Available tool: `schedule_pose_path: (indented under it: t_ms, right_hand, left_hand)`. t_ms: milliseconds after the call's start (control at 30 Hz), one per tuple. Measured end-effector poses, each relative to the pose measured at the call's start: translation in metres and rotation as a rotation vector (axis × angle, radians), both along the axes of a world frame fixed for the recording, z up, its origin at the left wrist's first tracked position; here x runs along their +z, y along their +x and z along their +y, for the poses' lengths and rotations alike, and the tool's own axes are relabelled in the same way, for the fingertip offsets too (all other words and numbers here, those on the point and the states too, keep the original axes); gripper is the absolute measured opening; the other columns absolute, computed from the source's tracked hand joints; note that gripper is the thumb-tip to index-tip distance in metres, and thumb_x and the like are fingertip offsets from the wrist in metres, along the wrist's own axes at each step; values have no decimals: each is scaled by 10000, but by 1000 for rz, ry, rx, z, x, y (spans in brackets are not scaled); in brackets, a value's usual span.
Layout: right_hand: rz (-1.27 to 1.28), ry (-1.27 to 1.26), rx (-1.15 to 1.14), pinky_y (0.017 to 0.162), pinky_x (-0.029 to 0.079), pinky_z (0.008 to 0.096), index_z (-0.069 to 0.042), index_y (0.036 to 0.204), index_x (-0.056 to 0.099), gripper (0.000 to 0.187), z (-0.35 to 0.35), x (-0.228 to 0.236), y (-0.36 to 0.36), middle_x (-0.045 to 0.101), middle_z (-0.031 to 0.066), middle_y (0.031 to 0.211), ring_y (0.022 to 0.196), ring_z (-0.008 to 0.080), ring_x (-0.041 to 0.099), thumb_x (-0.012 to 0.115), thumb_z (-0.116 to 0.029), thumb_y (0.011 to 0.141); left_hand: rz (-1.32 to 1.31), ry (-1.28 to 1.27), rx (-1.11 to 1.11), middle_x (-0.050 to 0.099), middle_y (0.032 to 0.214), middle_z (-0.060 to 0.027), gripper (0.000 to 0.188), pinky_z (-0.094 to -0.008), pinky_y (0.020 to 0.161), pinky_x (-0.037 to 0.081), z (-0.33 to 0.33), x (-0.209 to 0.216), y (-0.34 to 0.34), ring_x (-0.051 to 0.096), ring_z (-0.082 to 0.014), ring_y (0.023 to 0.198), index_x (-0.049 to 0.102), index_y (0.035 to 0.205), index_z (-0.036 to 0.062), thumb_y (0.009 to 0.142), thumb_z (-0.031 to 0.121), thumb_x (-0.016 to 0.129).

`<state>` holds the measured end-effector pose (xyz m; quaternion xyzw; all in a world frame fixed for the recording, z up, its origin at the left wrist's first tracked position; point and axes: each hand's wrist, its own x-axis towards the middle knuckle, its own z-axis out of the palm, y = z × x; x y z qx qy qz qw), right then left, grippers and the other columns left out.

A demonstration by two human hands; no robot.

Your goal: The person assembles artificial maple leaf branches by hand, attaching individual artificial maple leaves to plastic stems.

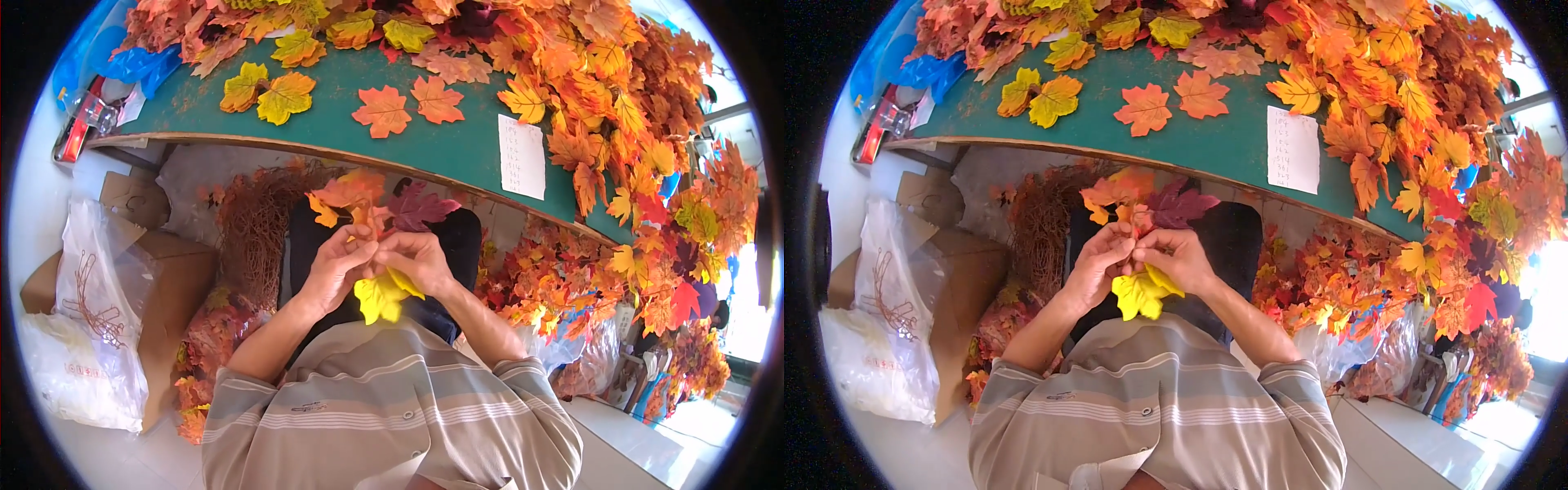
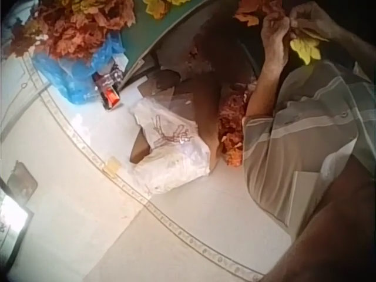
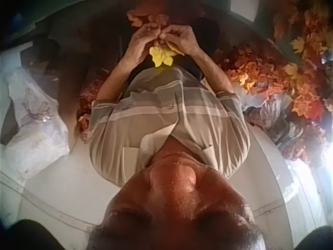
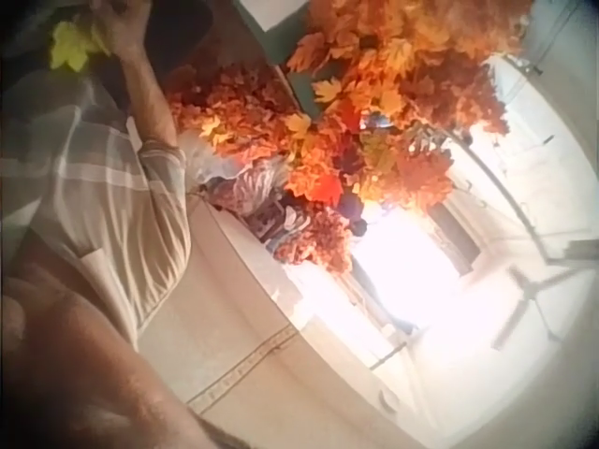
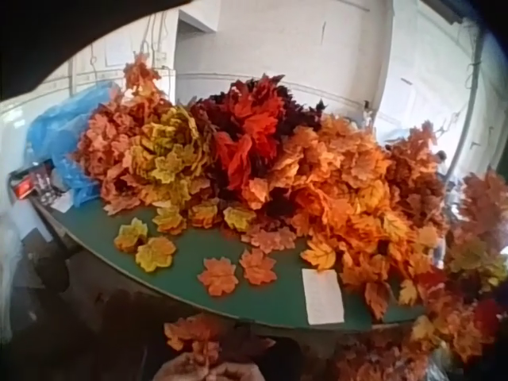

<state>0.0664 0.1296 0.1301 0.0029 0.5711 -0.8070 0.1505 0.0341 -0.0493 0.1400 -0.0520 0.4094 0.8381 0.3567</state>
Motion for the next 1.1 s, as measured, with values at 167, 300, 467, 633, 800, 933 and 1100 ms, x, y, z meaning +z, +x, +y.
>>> schedule_pose_path:
  t_ms: [167,300,467,633,800,933,1100]
  right_hand:
    - [-18,-113,-97,689,481,238,18,899,644,101,22,-17,0,647,42,787,733,101,600,632,-82,889]
    - [-11,-109,-109,690,475,230,9,894,640,102,27,-21,3,637,38,788,736,97,592,626,-92,896]
    - [31,-109,-214,694,468,220,1,897,634,88,26,-14,3,640,35,787,733,89,587,614,-84,903]
    - [52,-130,-248,698,468,229,1,891,630,121,27,-1,-10,642,35,796,720,84,582,617,-119,904]
    - [15,-250,-256,692,477,240,2,902,625,110,23,-38,-4,636,39,794,723,98,589,613,-108,900]
    - [-152,-228,-244,769,488,290,-6,850,598,107,14,-66,23,621,68,836,811,151,601,601,-102,895]
    - [-188,-348,-319,646,458,225,-17,889,641,118,3,-85,34,626,17,787,703,97,584,615,-132,903]
  left_hand:
    - [71,-141,-149,647,866,-48,164,-242,702,503,-19,-14,4,635,-124,755,612,1000,12,925,158,598]
    - [180,-223,-320,660,819,-62,197,-258,717,510,-23,2,-3,632,-127,743,659,960,-34,919,151,605]
    - [21,-86,-446,646,851,-83,216,-267,618,550,-32,46,-21,649,-160,679,629,1076,-49,915,89,583]
    - [-114,10,-421,652,898,-139,287,-363,667,589,-30,55,-30,688,-271,765,559,1156,-71,955,125,498]
    - [-280,132,-492,676,883,-148,272,-393,737,575,-36,10,-11,691,-282,821,582,1106,-56,961,157,494]
    - [-415,247,-575,662,834,-121,256,-375,653,582,-37,-28,1,688,-256,735,553,1103,-36,980,163,450]
    - [-427,296,-526,648,837,-110,266,-333,621,563,-35,-55,18,672,-238,699,565,1118,-34,973,167,468]
